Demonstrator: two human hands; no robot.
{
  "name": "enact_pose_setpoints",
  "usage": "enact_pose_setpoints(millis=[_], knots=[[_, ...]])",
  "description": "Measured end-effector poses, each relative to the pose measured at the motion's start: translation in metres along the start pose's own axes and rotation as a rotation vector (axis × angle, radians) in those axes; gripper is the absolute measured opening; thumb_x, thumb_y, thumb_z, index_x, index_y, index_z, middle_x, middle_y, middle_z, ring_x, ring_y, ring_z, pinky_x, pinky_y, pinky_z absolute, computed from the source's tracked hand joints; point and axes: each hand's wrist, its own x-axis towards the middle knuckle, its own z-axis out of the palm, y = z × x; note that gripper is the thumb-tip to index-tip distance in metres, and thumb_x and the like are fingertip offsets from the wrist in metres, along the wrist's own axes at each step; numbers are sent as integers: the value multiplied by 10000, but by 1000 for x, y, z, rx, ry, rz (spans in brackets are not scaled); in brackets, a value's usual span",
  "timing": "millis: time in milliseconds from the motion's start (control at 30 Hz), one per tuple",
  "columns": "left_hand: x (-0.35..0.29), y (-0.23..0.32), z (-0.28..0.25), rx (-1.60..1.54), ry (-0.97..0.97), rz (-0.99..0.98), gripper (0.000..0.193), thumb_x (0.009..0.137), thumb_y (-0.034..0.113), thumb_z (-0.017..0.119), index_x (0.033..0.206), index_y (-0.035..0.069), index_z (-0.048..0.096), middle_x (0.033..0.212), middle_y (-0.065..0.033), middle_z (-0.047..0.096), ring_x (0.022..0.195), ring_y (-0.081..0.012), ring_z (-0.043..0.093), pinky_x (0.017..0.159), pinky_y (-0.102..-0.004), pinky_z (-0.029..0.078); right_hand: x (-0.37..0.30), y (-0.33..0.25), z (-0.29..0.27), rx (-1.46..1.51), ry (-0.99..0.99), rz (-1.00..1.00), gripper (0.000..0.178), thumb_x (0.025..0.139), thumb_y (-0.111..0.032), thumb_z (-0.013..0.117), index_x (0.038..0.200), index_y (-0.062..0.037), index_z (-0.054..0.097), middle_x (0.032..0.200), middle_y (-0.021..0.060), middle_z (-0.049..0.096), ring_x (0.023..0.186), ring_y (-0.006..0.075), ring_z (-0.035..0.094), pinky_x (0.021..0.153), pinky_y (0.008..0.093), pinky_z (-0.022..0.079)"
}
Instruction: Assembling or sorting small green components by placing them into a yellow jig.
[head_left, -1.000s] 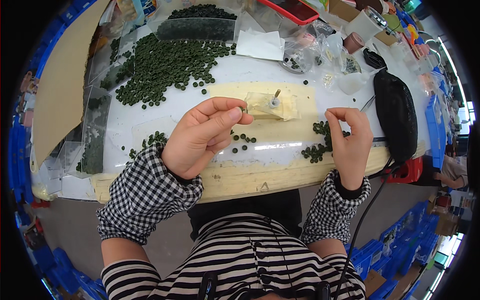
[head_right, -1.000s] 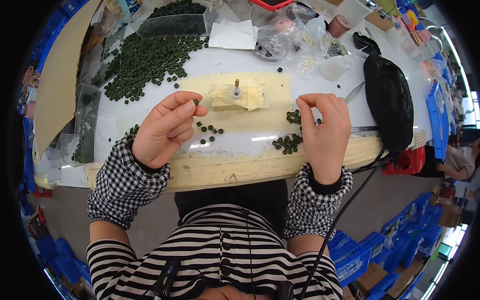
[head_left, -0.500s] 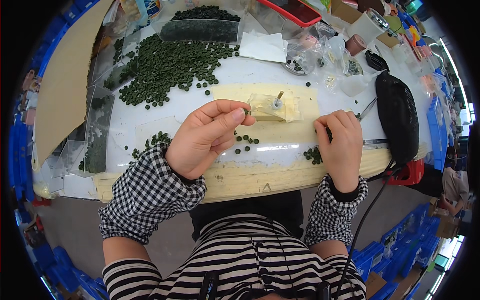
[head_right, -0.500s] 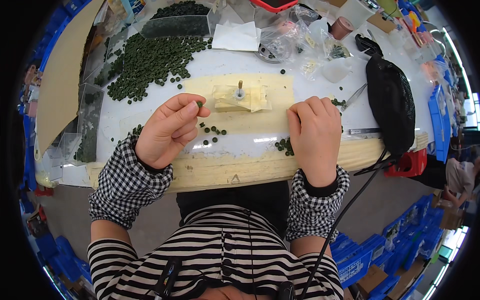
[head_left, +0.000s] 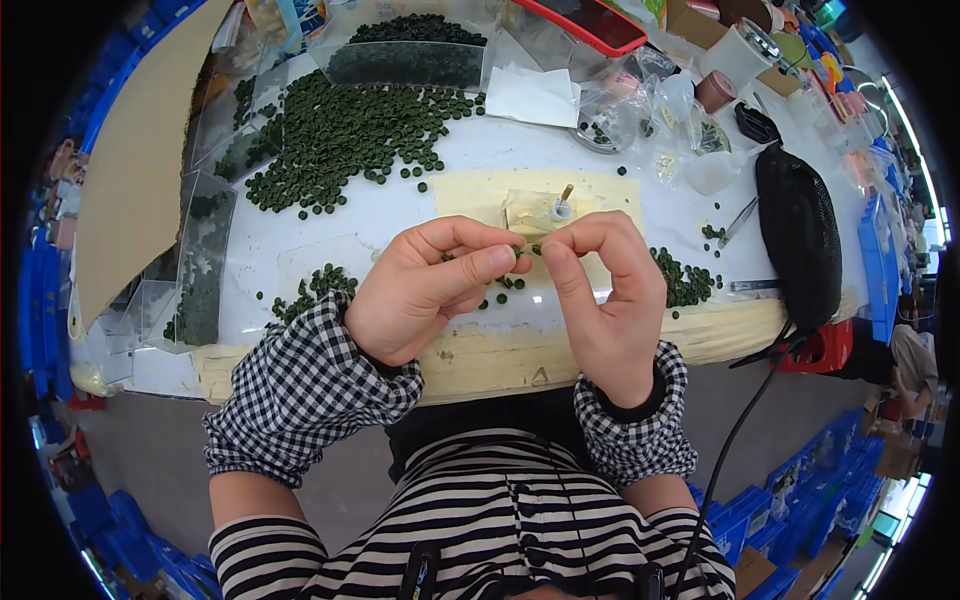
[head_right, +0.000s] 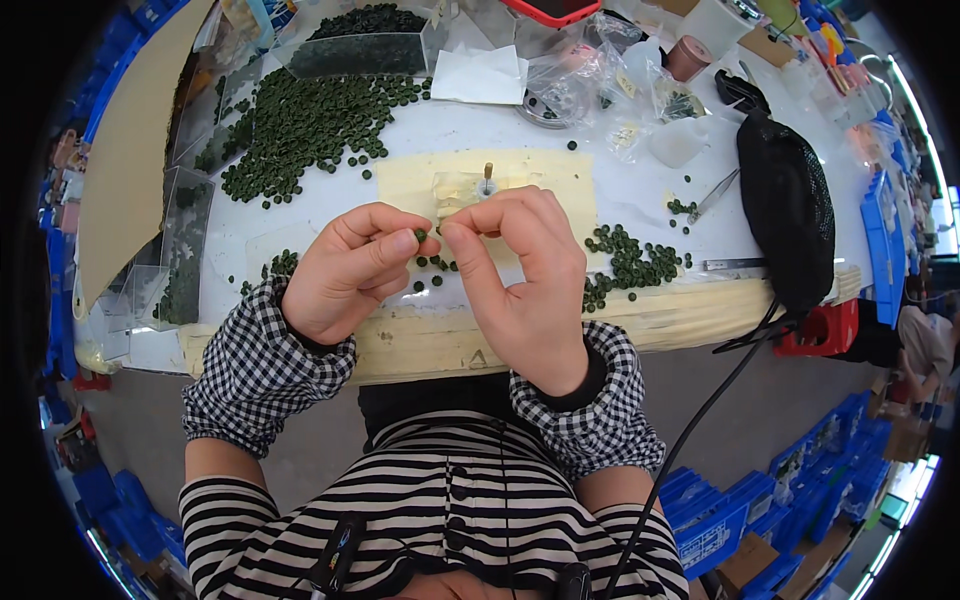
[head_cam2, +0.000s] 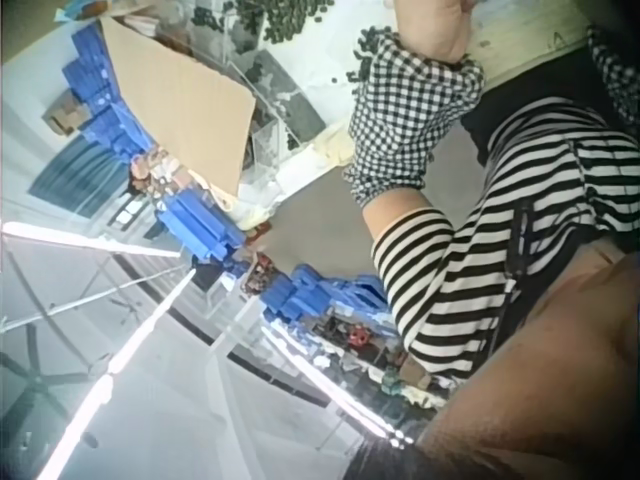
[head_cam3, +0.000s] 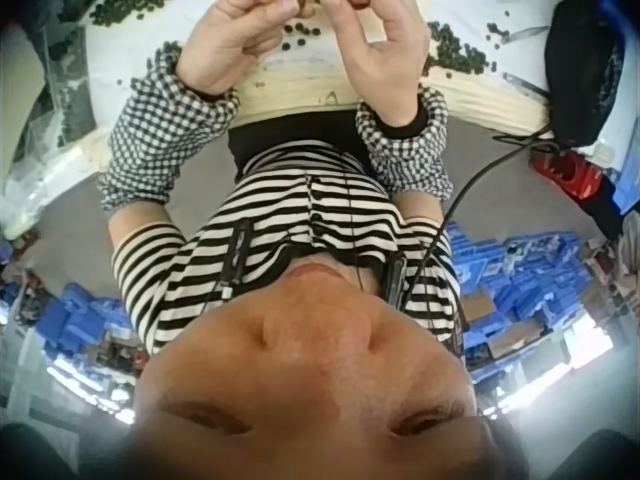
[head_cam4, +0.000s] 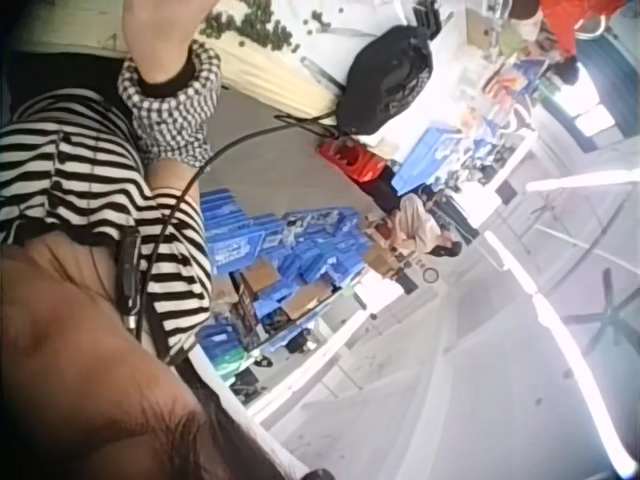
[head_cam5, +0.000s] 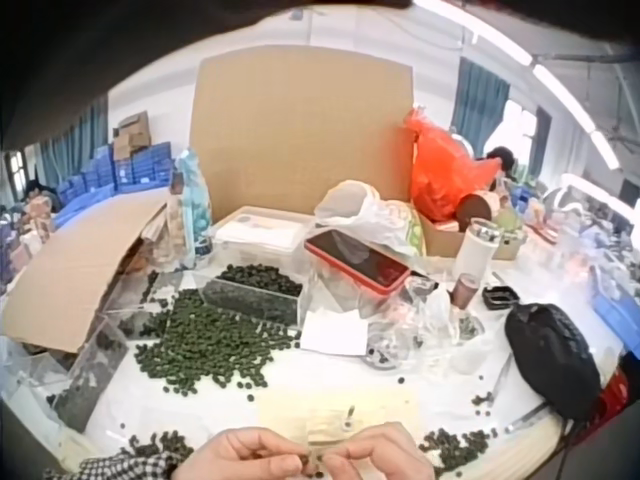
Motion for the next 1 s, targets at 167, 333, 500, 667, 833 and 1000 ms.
enact_pose_setpoints(millis=[167, 333, 500, 667, 833, 1000], knots=[[-1, 1, 0, -43, -7, 1, 146, 890, 61, 578, 1021, 18, 624, 909, -82, 662, 517, -12, 355, 464, -161, 288, -2, 3, 8, 32, 12, 19, 34, 792, -28, 648, 795, -15, 617, 768, 68, 587, 731, 185, 537, 670, 278, 434], [0, 0, 1, -44, 2, 7, 136, 883, 60, 589, 1004, 15, 632, 903, -74, 661, 522, -12, 363, 464, -164, 291, -3, 0, 9, 23, 15, 6, 31, 786, -27, 654, 788, -16, 625, 764, 66, 587, 731, 185, 536, 665, 280, 435], [-2, -2, 1, -31, 30, 28, 130, 884, 65, 590, 996, 13, 633, 867, -51, 650, 530, -14, 368, 469, -165, 294, -7, 1, 14, -40, 66, -52, 50, 760, -9, 669, 799, -12, 638, 771, 75, 584, 724, 203, 539, 644, 289, 438], [-1, -2, 2, -46, 32, 25, 110, 903, 88, 567, 989, 44, 620, 849, -17, 630, 522, -18, 330, 466, -170, 271, -11, -2, 15, -113, 110, -170, 160, 706, 22, 706, 858, -15, 674, 787, 78, 584, 700, 207, 544, 609, 286, 439], [-2, 0, 1, -45, 42, 67, 123, 877, 92, 611, 972, 18, 636, 860, -24, 642, 561, -16, 390, 486, -166, 308, -14, -2, 16, -113, 77, -198, 246, 689, 30, 719, 928, -25, 694, 798, 72, 594, 707, 192, 551, 614, 271, 446], [-4, 2, 11, 274, 159, 233, 149, 844, 101, 659, 966, 15, 663, 758, 22, 583, 582, -5, 381, 508, -164, 316, -14, 0, 12, 18, 45, -128, 271, 699, 38, 714, 962, -26, 698, 820, 67, 607, 726, 172, 559, 630, 254, 452]])
